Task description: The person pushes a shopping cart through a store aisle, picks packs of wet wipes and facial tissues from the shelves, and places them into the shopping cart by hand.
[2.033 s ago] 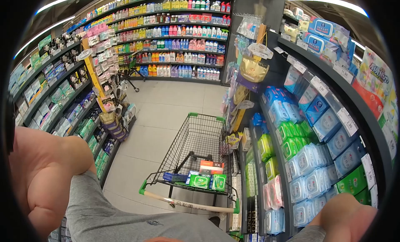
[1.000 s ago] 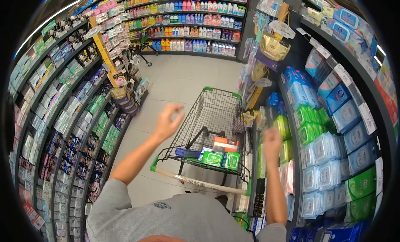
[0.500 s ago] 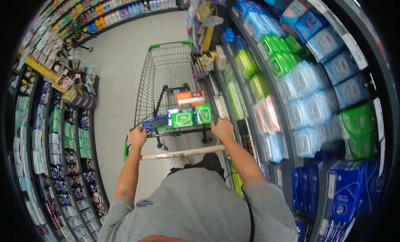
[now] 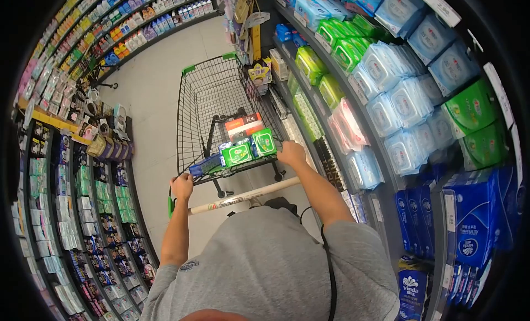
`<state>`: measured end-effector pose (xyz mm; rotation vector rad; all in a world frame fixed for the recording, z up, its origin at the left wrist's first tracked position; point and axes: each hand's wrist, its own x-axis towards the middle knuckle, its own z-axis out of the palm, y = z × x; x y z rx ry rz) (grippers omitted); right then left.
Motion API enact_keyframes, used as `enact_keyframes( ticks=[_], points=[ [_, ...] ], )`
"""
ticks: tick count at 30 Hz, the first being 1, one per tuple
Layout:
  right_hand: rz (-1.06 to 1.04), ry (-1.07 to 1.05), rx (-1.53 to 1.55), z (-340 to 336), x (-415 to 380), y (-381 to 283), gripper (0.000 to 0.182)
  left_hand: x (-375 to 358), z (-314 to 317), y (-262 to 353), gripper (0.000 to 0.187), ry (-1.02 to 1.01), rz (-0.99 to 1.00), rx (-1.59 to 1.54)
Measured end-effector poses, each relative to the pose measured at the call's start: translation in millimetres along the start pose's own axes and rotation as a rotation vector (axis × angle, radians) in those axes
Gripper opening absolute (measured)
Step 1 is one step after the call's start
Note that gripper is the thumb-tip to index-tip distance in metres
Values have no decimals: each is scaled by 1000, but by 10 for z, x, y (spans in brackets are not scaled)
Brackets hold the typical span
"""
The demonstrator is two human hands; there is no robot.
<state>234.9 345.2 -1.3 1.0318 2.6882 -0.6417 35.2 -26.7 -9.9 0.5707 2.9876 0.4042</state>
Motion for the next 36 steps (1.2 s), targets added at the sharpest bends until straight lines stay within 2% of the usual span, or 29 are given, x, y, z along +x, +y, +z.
enact_keyframes(
  ticks=[2,14,17,25,29,32,36],
  points=[
    [2,13,11,13,-30,-2,37,-27,82,-101,28,13,39,46],
    [-25,13,65,45,-424,98,30,-433,3,-81,31,-94,-34,23],
    [-8,-2,99,58,-556,127,29,-569,1,-109,34,-54,-69,65],
    [-3,-20,151,152,-936,230,26,-895,-3,-231,37,-69,19,88],
    [20,-44,137,242,-1096,266,26,-1062,-35,-264,37,-116,-8,100],
    [29,-54,128,311,-1243,297,27,-1258,-22,-290,37,-18,-1,149],
    [27,25,96,370,-1469,348,25,-1461,-49,-267,38,0,64,159]
  ],
)
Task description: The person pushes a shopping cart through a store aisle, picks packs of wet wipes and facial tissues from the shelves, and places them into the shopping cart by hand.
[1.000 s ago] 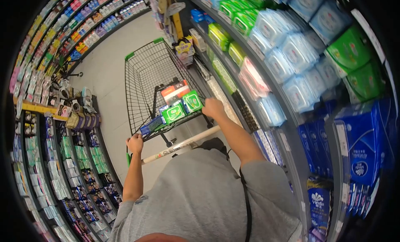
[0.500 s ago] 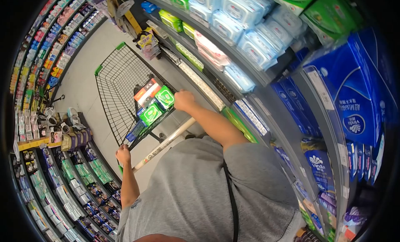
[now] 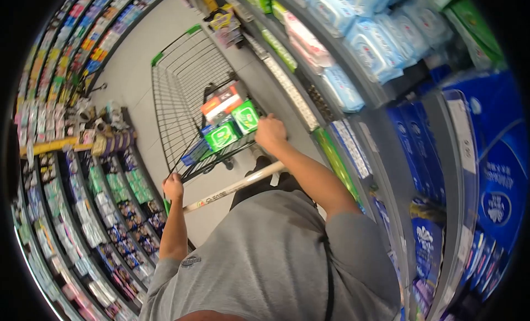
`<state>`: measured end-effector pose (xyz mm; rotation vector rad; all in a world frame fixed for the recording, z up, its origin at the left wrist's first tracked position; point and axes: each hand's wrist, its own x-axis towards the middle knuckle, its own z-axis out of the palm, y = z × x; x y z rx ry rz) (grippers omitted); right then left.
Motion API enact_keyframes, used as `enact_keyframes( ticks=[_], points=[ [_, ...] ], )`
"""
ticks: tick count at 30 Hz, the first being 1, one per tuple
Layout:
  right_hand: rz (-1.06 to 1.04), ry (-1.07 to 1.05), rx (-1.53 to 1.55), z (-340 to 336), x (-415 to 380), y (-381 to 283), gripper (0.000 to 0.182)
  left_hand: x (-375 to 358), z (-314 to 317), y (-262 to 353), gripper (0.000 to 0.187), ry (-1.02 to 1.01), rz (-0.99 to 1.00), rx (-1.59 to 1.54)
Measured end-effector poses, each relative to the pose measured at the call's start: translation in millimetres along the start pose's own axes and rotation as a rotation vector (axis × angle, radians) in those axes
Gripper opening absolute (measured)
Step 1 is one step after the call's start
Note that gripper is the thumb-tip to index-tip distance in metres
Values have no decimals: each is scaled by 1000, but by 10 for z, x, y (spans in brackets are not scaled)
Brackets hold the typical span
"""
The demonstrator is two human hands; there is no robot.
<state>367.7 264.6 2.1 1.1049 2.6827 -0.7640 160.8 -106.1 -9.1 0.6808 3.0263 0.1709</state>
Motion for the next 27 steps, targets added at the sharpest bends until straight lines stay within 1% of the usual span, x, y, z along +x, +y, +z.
enact_keyframes(
  ticks=[1,3,4,7,9,14,16,21,24,27],
  points=[
    [-29,-13,8,10,-60,15,25,-60,-9,2,39,-5,-1,5],
    [-2,-26,-5,16,-139,49,27,-152,-16,7,43,12,29,-8],
    [-21,-27,-2,26,-182,62,27,-192,9,-13,45,20,33,-9],
    [-25,1,-1,60,-310,108,30,-297,-1,-23,47,31,17,-7],
    [-28,1,-4,59,-388,120,30,-354,25,-41,49,45,46,-21],
    [-15,-1,11,90,-500,131,31,-449,43,-71,46,106,94,-47],
    [3,-10,19,117,-531,139,31,-438,117,-172,44,108,128,6],
    [-13,-10,-15,143,-542,112,32,-428,108,-172,42,144,108,7],
    [22,-27,-34,188,-537,125,32,-447,45,-100,42,190,100,12],
    [-4,10,-75,129,-543,143,33,-417,45,-61,42,195,109,34]
  ],
)
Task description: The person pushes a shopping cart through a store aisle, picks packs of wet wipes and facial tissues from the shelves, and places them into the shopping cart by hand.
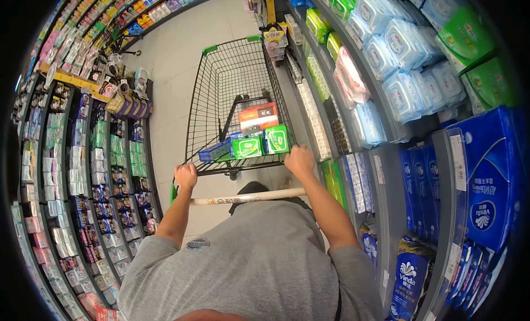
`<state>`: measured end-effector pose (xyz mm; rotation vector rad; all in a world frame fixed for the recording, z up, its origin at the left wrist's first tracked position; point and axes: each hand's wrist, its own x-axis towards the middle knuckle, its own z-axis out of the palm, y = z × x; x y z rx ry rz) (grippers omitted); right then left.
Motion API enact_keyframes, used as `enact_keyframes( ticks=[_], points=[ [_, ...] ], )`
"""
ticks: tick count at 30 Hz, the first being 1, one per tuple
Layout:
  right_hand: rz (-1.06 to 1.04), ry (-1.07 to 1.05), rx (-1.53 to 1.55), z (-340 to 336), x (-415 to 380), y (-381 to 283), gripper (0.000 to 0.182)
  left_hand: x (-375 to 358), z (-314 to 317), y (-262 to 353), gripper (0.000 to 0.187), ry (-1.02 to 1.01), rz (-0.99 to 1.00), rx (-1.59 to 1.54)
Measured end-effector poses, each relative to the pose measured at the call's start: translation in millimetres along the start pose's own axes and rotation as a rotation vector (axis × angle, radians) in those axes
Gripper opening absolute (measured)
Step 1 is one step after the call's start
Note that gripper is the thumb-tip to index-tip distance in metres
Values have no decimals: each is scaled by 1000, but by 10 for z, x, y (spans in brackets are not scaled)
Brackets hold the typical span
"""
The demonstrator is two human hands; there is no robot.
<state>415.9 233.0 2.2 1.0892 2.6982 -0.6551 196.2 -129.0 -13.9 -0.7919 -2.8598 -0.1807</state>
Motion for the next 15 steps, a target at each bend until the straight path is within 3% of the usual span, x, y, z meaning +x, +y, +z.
enact_keyframes(
  ticks=[9,13,15],
  points=[
    [-4,34,-7,10,-15,57,34,-37,24,48,40,-18,-52,19],
    [105,-21,-82,-6,27,82,30,-204,-47,222,39,-61,-82,-63],
    [102,68,-163,46,35,202,30,-290,-38,307,38,-23,-113,-102]
  ],
)
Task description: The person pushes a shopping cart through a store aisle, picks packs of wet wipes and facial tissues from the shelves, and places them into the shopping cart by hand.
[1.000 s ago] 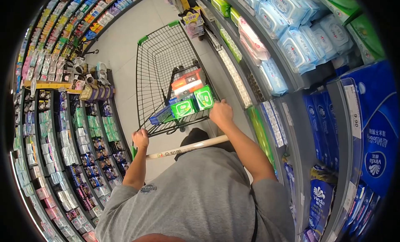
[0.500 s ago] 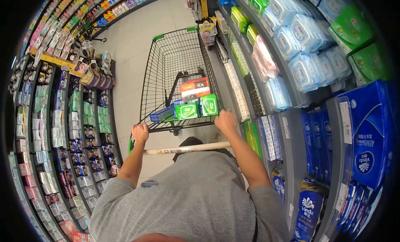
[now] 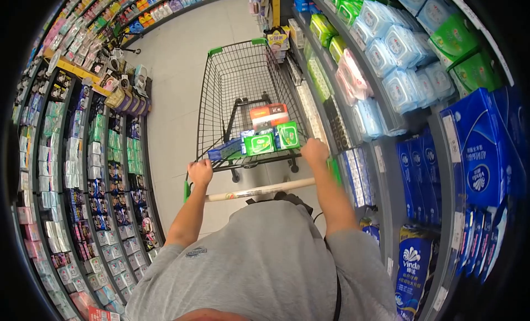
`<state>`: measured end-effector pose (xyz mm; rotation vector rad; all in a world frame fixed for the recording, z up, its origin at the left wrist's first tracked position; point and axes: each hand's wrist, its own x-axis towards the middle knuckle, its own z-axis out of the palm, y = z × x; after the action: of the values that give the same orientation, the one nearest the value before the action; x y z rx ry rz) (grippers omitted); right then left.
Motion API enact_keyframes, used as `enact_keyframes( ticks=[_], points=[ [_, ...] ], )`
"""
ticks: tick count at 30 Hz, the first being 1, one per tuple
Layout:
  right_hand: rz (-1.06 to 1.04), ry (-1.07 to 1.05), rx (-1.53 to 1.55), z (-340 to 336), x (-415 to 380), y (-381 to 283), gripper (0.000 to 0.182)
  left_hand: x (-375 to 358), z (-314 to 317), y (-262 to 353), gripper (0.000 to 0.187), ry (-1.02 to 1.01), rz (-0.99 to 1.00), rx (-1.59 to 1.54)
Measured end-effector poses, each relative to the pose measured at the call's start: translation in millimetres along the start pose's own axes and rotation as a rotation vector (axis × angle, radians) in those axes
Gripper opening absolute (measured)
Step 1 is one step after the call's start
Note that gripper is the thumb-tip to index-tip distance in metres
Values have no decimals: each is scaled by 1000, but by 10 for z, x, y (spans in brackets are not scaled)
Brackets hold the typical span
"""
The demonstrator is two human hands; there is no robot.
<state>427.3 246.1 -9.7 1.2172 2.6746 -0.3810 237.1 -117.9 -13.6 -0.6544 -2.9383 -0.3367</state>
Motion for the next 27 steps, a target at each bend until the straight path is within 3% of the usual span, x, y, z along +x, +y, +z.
enact_keyframes(
  ticks=[9,24,27],
  points=[
    [8,57,-100,-98,-355,90,31,-372,-70,153,34,61,-14,5],
    [140,-24,-63,-13,-784,250,38,-563,-62,111,35,-66,24,17],
    [135,98,-65,88,-940,326,33,-690,-110,107,37,-73,43,38]
  ],
)
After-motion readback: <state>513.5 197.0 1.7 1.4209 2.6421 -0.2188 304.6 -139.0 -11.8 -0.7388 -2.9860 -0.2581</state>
